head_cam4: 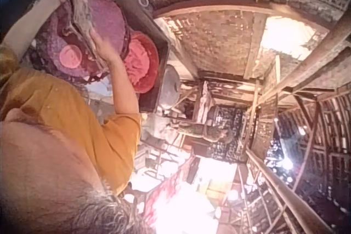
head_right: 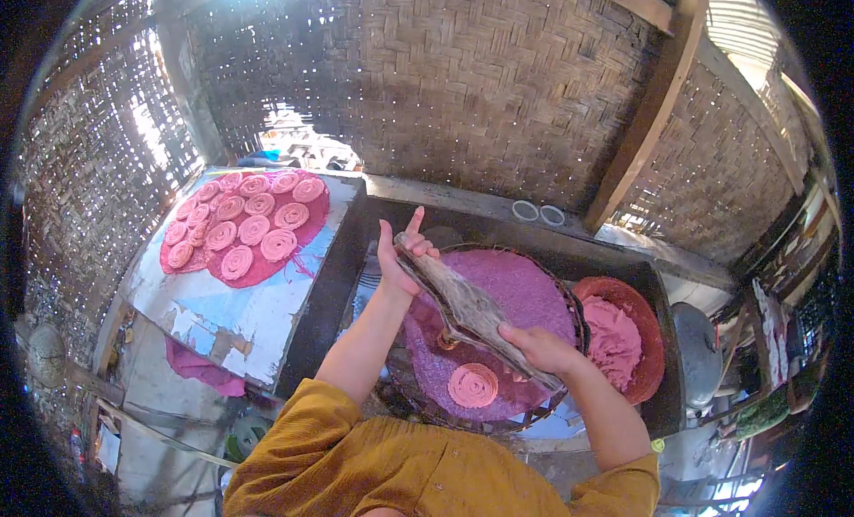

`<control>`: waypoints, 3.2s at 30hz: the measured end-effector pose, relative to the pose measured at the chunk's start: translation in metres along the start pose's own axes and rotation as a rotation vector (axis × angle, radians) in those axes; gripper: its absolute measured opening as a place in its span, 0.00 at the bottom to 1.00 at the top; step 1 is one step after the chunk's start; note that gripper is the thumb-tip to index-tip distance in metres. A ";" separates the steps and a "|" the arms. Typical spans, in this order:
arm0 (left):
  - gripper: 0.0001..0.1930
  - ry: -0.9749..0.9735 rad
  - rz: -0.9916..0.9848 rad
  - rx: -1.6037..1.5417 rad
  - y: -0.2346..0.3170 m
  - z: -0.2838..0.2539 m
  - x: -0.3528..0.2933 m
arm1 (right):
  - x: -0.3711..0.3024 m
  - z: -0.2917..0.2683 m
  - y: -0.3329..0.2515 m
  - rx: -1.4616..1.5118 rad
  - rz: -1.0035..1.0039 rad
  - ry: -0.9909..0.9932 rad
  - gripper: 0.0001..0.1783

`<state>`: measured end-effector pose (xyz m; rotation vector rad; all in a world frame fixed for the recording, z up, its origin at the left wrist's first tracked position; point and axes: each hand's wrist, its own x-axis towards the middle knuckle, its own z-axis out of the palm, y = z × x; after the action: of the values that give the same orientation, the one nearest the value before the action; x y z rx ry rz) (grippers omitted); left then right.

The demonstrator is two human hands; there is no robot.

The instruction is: The person pipes pink dough into rose shapes onto a purple mat using a wooden tool and a plastic piping bag. They repeatedly scoop dough from a red bowl, fill the bag, and pipe the dough in a spiral pattern, then transfer the finished pieces to a nearby tray.

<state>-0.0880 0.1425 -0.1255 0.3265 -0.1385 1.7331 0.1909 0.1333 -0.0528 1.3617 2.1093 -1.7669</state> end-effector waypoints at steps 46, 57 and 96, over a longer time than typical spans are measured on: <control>0.34 -0.183 0.039 -0.009 -0.014 0.117 -0.032 | -0.096 0.005 -0.028 -0.347 -0.284 0.399 0.26; 0.32 -0.269 0.025 0.030 0.014 0.114 -0.009 | -0.067 0.020 -0.049 -0.497 -0.416 0.523 0.28; 0.24 0.275 0.015 1.415 -0.001 0.058 -0.157 | -0.037 0.055 -0.026 0.034 -0.584 0.277 0.24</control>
<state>-0.0542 -0.0211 -0.1162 1.0746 1.3353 1.6066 0.1711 0.0682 -0.0308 1.1207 2.8702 -1.8810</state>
